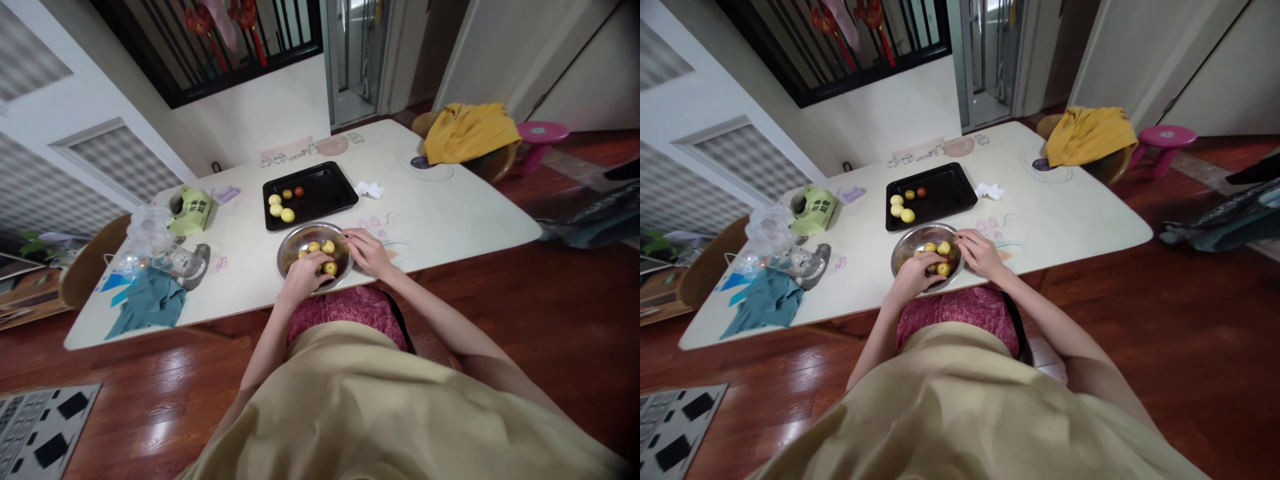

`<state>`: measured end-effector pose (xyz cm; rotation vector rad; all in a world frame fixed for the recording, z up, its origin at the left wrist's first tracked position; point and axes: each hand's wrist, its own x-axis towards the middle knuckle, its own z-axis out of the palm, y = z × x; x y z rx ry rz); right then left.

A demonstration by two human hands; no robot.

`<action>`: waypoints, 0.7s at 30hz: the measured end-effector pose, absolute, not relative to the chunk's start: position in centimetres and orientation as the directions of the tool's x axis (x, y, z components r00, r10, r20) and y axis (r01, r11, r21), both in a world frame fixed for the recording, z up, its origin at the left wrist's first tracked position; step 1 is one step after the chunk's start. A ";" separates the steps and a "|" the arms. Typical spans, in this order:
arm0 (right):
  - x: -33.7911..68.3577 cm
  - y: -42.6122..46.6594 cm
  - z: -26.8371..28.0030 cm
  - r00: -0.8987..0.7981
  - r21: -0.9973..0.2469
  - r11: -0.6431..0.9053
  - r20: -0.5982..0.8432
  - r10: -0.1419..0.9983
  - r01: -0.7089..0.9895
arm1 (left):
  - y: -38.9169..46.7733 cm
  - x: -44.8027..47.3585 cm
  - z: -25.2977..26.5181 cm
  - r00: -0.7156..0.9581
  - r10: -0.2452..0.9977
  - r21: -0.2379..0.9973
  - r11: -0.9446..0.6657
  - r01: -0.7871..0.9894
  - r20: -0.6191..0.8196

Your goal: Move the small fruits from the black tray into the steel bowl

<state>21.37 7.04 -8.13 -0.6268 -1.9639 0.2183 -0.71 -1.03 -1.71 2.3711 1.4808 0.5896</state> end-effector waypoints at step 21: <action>21.4 7.0 -8.3 -0.349 -0.423 0.846 0.778 0.522 0.324 | -1.7 -3.1 -0.9 0.365 0.898 0.592 -0.438 0.676 0.248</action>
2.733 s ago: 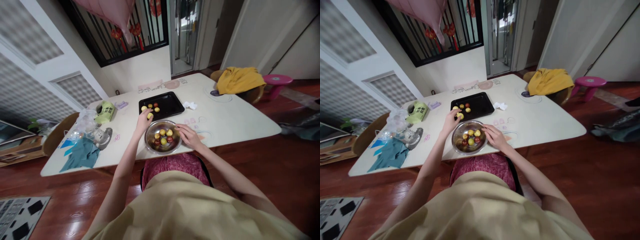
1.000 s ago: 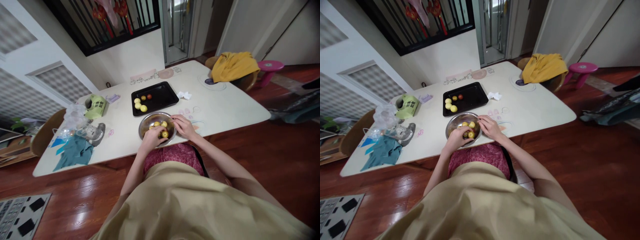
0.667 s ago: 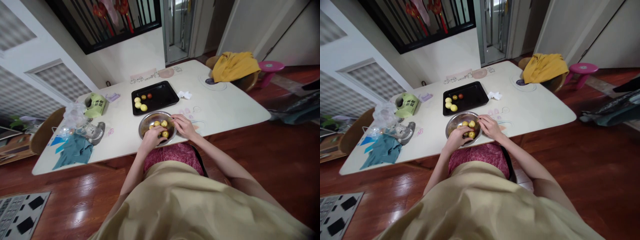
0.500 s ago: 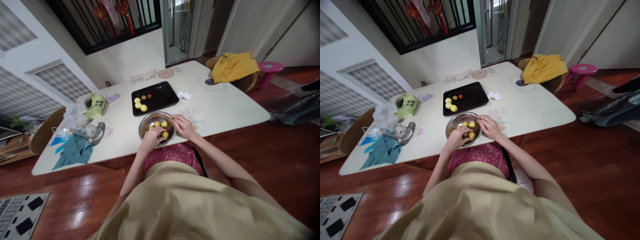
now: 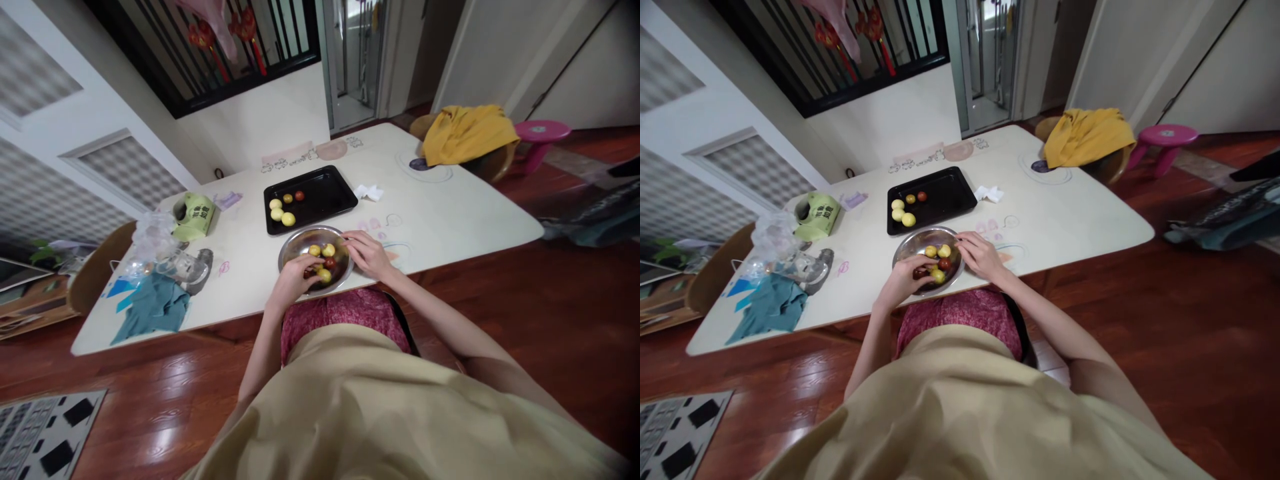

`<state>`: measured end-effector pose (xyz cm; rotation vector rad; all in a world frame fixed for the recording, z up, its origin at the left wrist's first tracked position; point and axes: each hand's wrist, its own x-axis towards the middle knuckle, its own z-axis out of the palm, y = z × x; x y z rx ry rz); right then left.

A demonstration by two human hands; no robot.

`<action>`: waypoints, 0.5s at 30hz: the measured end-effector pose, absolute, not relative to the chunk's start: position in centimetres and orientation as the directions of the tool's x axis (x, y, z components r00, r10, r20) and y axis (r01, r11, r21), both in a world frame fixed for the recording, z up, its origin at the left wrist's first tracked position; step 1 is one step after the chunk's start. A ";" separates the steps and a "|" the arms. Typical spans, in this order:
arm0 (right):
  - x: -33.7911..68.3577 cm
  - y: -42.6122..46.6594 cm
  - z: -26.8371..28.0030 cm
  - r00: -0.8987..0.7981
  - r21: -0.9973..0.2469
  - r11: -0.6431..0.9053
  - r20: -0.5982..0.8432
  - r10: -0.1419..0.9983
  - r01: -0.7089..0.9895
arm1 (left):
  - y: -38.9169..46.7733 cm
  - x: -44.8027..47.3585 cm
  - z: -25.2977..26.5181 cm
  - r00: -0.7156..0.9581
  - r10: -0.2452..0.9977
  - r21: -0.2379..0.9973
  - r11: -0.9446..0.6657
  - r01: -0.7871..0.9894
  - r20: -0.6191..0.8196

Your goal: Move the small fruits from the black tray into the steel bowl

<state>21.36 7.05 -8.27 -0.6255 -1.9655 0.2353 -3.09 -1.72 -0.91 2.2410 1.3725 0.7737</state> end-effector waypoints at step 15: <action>21.1 6.9 -8.0 -0.323 -0.397 0.859 0.807 0.495 0.323 | 5.0 -7.0 1.4 0.220 0.869 0.467 -0.433 0.771 0.442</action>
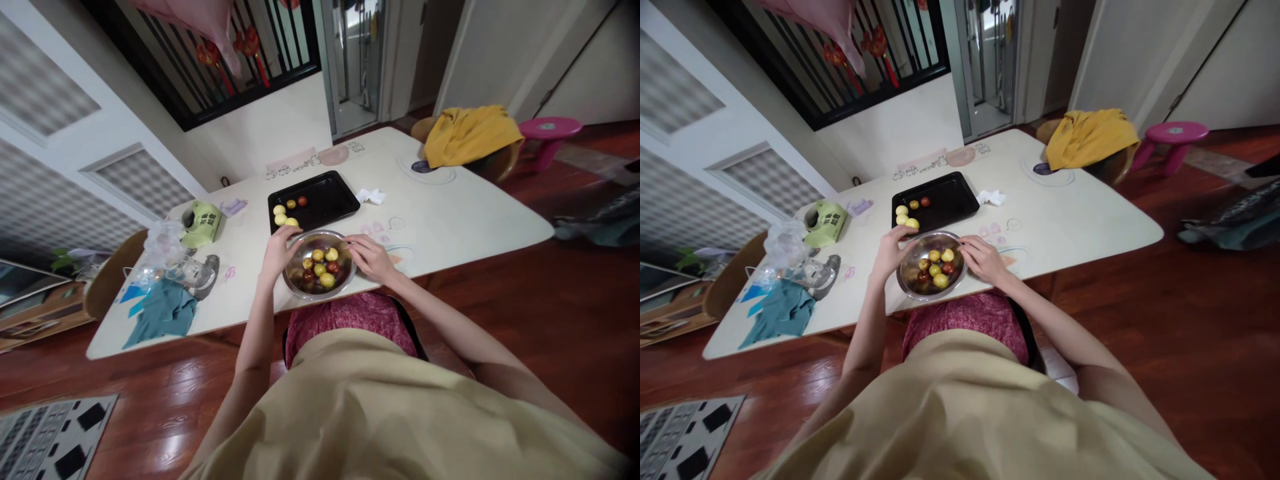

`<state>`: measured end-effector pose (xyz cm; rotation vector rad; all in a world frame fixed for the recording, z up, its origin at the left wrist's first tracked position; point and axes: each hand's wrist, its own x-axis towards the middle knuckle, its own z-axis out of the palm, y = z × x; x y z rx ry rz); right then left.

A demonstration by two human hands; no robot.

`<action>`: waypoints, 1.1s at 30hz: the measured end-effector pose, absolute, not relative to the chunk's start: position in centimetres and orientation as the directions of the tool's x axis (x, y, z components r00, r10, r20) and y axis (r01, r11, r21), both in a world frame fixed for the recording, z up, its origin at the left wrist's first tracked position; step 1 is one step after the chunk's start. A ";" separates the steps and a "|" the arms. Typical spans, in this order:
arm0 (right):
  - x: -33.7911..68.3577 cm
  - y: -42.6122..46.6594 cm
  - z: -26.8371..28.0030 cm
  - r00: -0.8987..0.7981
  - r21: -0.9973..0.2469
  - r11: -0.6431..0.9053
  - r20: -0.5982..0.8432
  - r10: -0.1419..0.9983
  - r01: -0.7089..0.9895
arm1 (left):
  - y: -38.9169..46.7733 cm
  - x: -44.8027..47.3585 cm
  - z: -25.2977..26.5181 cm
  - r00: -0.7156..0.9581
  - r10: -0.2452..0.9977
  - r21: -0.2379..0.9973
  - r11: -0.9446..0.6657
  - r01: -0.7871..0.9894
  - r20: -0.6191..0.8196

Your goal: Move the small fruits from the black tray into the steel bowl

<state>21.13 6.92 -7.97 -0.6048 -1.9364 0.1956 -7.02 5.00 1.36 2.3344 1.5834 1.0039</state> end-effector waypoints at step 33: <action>21.2 6.7 -7.6 -0.330 -0.388 0.860 0.806 0.491 0.333 | 24.8 -7.1 1.3 -0.033 0.999 -0.021 0.033 0.999 -0.013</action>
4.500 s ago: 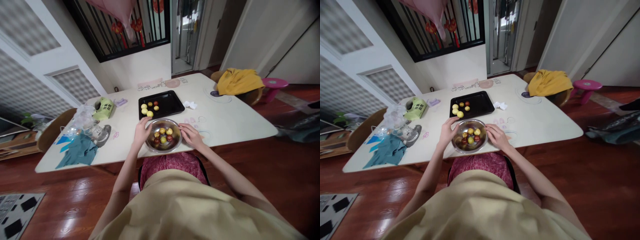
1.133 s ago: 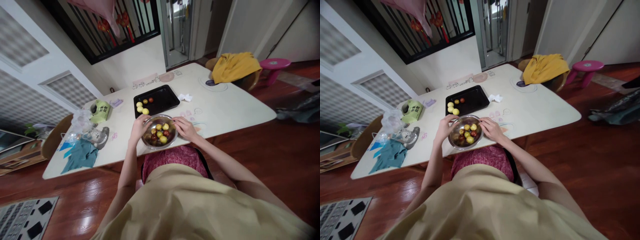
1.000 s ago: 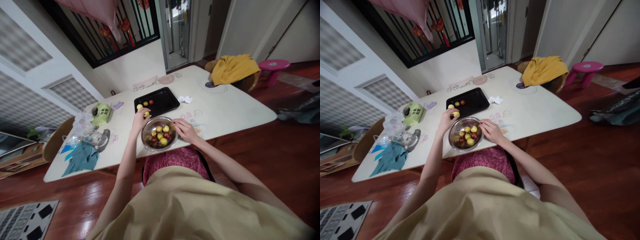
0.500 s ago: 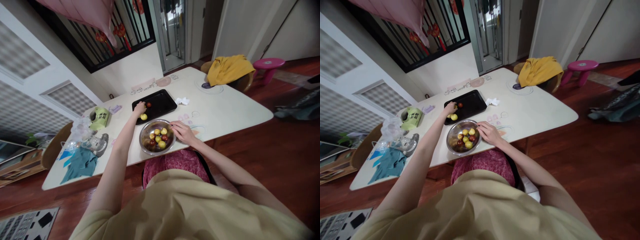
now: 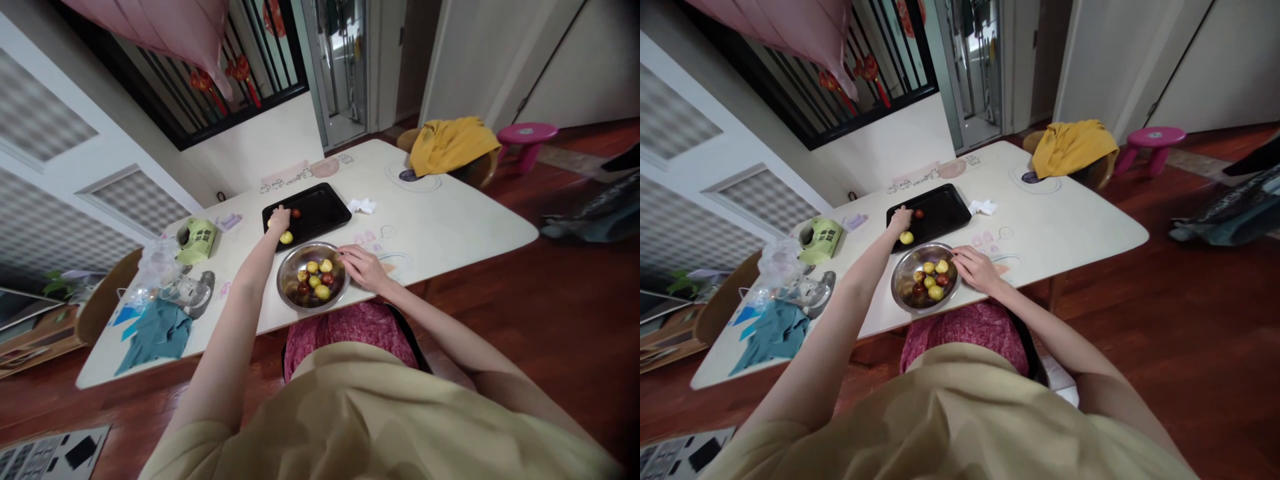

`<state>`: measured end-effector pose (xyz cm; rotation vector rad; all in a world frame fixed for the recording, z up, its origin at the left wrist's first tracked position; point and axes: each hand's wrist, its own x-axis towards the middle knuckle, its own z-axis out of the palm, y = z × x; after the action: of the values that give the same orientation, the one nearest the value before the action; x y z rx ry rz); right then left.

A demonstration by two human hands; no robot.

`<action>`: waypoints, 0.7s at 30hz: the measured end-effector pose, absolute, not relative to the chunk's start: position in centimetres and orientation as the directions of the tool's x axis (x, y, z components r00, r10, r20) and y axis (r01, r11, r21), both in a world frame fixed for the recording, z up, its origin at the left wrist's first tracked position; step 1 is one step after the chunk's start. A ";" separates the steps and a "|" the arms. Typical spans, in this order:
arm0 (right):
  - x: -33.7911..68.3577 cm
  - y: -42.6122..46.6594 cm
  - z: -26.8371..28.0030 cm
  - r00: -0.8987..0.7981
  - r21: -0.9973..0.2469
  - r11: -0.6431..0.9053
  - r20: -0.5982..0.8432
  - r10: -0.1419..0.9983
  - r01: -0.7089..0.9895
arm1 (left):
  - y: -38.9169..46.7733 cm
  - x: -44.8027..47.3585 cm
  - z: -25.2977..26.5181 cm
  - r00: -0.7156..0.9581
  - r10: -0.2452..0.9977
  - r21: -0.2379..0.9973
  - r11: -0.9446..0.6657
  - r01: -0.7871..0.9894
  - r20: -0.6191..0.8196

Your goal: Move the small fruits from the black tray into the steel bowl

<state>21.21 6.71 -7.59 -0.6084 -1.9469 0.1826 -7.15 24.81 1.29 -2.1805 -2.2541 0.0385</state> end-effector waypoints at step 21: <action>21.1 7.0 -8.0 -0.326 -0.346 0.874 0.828 0.456 0.342 | 6.7 -5.3 3.6 0.466 0.817 0.550 -0.574 0.607 0.339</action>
<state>21.13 7.02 -7.99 -0.5868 -1.9432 0.1296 -5.29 6.68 3.56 -2.9802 -1.5144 -1.0450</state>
